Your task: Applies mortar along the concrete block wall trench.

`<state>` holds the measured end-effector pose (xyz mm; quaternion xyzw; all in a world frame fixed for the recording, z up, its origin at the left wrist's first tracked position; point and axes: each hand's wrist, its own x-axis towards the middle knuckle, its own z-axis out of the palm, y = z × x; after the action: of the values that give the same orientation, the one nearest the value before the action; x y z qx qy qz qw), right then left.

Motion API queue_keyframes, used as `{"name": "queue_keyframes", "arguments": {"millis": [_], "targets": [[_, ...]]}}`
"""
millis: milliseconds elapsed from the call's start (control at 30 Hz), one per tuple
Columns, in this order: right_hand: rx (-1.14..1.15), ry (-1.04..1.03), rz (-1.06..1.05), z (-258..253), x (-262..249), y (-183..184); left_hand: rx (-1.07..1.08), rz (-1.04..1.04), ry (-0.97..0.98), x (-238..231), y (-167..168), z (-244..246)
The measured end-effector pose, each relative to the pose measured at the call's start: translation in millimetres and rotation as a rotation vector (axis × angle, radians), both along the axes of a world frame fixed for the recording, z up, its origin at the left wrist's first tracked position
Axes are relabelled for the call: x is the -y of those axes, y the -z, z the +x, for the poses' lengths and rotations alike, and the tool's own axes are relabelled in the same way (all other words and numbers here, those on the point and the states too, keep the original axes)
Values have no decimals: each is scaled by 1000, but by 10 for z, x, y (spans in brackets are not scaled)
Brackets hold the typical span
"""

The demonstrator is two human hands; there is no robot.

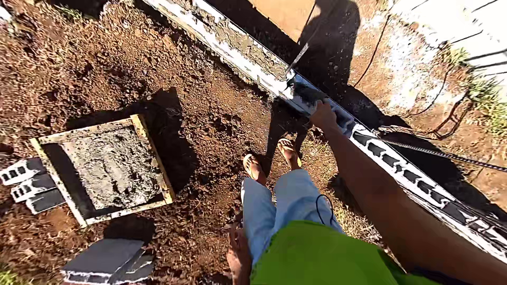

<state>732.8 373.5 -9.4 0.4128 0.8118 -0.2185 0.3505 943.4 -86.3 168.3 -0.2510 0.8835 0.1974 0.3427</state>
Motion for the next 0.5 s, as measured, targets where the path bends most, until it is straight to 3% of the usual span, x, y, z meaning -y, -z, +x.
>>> {"name": "queue_keyframes", "arguments": {"millis": [100, 233, 400, 500], "targets": [[-23, -70, 33, 142, -34, -118, 28, -96, 61, -231, -51, 61], [23, -215, -84, 314, -314, 137, 136, -73, -128, -424, -268, 109], [-49, -311, -81, 428, -288, -627, 177, -27, -367, -386, -320, 422], [-134, -94, -206, 662, -219, -932, 205, 1, -568, -301, -383, 778]]}}
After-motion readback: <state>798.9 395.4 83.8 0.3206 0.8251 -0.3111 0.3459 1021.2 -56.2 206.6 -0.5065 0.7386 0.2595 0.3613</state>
